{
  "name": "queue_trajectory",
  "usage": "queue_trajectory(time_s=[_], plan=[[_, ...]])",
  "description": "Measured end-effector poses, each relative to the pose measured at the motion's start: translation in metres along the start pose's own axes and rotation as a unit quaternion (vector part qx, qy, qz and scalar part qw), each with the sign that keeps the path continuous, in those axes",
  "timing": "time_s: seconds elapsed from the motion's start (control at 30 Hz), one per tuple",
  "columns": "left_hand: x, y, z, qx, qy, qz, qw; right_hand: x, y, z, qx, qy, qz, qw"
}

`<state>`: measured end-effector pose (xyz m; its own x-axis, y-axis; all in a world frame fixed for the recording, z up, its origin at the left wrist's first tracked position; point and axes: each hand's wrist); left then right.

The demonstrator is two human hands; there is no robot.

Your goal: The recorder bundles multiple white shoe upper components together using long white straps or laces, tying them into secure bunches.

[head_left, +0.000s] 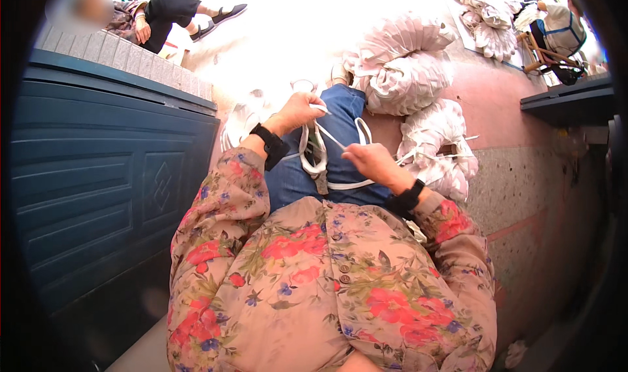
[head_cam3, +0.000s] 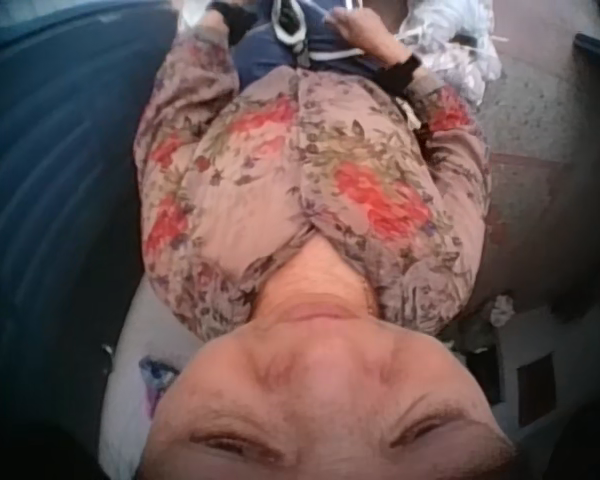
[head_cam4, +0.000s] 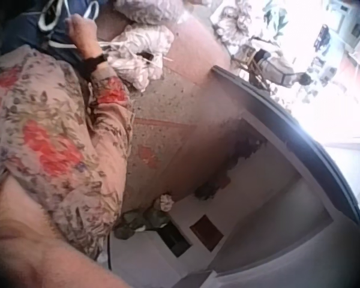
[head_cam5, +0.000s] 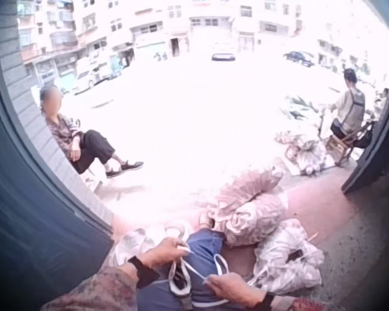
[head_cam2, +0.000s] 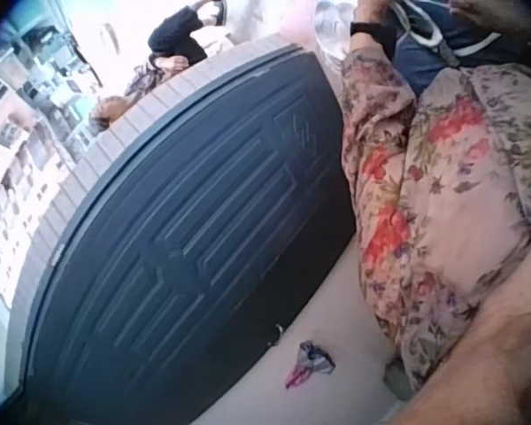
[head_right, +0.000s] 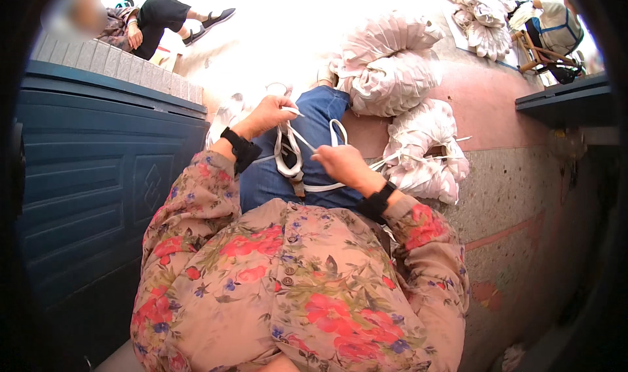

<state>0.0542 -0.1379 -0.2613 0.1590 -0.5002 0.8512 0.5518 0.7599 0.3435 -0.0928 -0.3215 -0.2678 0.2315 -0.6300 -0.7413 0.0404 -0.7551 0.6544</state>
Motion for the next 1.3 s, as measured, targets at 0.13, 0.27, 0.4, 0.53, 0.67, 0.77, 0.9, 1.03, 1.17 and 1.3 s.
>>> queue_trajectory(time_s=[0.13, 0.27, 0.4, 0.53, 0.67, 0.77, 0.9, 1.03, 1.17, 1.3], plan=[[0.013, 0.008, 0.028, 0.104, 0.051, 0.155, 0.981, 0.029, 0.022, 0.003, 0.085, -0.133, -0.055, 0.986], [-0.017, 0.024, 0.063, 0.111, 0.124, 0.173, 0.971, 0.028, 0.035, -0.027, 0.231, -0.180, -0.010, 0.956], [-0.022, 0.023, 0.081, 0.064, 0.182, 0.162, 0.968, 0.007, 0.001, -0.058, 0.137, -0.169, -0.208, 0.954], [-0.036, 0.015, 0.077, 0.078, 0.134, 0.136, 0.978, 0.000, -0.053, -0.075, 0.038, -0.101, -0.094, 0.990], [-0.045, 0.010, 0.066, 0.137, 0.107, 0.185, 0.967, -0.010, -0.069, -0.091, 0.104, -0.025, -0.012, 0.994], [-0.043, 0.010, 0.059, 0.161, 0.096, 0.120, 0.975, -0.035, -0.057, -0.109, -0.110, -0.294, -0.161, 0.936], [-0.054, 0.008, 0.040, 0.258, -0.017, -0.076, 0.963, -0.032, -0.060, -0.112, -0.080, -0.275, -0.183, 0.940], [-0.050, 0.009, 0.035, 0.312, -0.059, -0.154, 0.936, -0.021, -0.061, -0.110, -0.080, -0.283, -0.233, 0.927], [-0.042, 0.014, 0.041, 0.354, -0.053, -0.182, 0.916, -0.024, -0.054, -0.112, -0.095, -0.304, -0.256, 0.913], [-0.038, 0.012, 0.053, 0.320, -0.072, -0.203, 0.923, -0.024, -0.052, -0.114, -0.103, -0.304, -0.283, 0.904]])
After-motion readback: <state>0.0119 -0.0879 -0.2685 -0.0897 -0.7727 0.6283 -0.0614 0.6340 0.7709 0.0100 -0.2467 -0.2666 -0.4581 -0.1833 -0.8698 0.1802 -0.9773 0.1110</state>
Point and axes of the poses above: each hand's wrist, its own z-axis away from the middle knuckle, its own y-axis out of the back of the hand, x = y × z, and after that the axes turned 8 degrees about x, right-handed
